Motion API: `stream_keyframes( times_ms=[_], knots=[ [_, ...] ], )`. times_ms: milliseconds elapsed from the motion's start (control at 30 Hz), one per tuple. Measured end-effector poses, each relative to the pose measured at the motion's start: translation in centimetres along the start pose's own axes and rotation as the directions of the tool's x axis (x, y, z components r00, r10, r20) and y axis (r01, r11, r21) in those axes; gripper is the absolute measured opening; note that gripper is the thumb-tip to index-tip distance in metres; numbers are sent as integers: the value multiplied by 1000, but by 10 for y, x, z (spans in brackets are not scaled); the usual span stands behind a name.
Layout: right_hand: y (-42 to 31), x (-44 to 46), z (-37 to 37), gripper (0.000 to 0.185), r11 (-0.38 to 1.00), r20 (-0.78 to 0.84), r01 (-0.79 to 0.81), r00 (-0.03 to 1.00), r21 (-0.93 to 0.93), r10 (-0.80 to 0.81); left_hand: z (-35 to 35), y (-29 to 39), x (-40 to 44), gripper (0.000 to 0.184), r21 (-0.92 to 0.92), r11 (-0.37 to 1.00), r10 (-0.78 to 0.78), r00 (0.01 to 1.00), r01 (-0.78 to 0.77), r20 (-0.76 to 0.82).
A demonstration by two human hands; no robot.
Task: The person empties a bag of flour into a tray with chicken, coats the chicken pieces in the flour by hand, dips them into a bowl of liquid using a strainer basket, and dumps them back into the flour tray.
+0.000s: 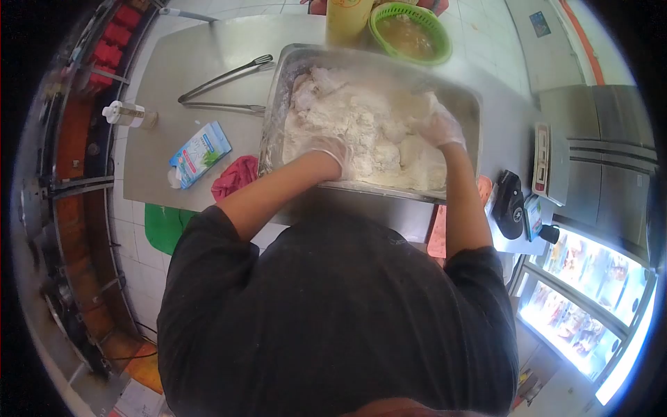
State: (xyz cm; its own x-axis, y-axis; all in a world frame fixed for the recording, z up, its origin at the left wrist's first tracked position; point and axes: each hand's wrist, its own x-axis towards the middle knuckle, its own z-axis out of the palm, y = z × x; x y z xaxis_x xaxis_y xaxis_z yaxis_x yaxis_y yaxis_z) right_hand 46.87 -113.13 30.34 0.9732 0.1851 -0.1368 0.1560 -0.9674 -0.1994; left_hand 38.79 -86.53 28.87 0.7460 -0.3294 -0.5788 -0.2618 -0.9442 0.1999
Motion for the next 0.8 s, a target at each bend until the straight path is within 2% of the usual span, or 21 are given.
stream_keyframes(
  times_ms=[67,100,167,200,267,300,367,400,433,467,500,533,567,600,633,667,700,733,767,800],
  knots=[
    [-12,14,5,85,947,123,-291,953,135,275,38,-4,33,38,47,999,23,998,-20,-53],
    [-1,21,21,85,947,121,-292,953,132,277,36,-3,34,38,47,999,26,998,-23,-56],
    [32,38,64,81,952,-22,-291,957,-90,291,26,-9,30,32,89,993,77,997,-76,-9],
    [40,43,64,81,953,-24,-290,957,-89,289,20,-16,30,32,90,993,76,997,-74,-11],
    [55,47,64,76,809,138,-556,831,189,539,6,-38,34,31,-47,998,53,997,-50,59],
    [66,46,68,76,806,142,-560,829,191,542,-4,-46,35,31,-45,998,54,996,-51,64],
    [93,44,81,67,898,424,-373,870,232,251,-22,-61,35,36,-67,988,150,942,-136,300],
    [109,47,96,67,898,426,-371,870,235,248,-7,-75,41,36,-67,989,146,942,-132,301],
    [127,52,117,63,788,529,-503,803,355,274,24,-92,52,33,-739,673,170,961,47,216],
    [134,56,127,58,643,629,-624,728,444,272,40,-102,58,30,-989,-43,124,983,142,136],
    [123,56,116,58,646,629,-621,730,445,268,36,-99,54,30,-989,-45,119,984,140,134],
    [101,52,90,55,772,583,-559,749,304,313,26,-90,47,29,-928,-326,147,980,178,136],
    [79,45,67,52,862,529,-486,774,143,348,14,-80,38,29,-789,-578,176,976,208,129],
    [65,38,55,52,864,529,-483,775,143,346,-1,-70,25,29,-789,-579,173,977,205,127],
    [54,31,45,49,924,328,-306,918,231,222,-18,-58,10,30,-716,-681,169,984,154,50],
    [43,25,35,46,956,104,-109,991,274,84,-26,-49,5,31,-628,-771,157,987,107,-25],
    [29,18,21,46,956,105,-112,991,272,87,-18,-48,19,31,-627,-771,160,987,110,-24],
    [14,11,7,41,935,21,-25,1000,355,19,-3,-50,44,30,-830,-557,89,995,17,-39],
    [2,8,0,38,902,-71,69,997,426,-42,3,-48,60,30,-955,-287,26,997,-68,-79],
    [-5,8,4,38,903,-74,65,997,424,-37,0,-42,61,30,-956,-285,33,996,-69,-81]
  ],
)
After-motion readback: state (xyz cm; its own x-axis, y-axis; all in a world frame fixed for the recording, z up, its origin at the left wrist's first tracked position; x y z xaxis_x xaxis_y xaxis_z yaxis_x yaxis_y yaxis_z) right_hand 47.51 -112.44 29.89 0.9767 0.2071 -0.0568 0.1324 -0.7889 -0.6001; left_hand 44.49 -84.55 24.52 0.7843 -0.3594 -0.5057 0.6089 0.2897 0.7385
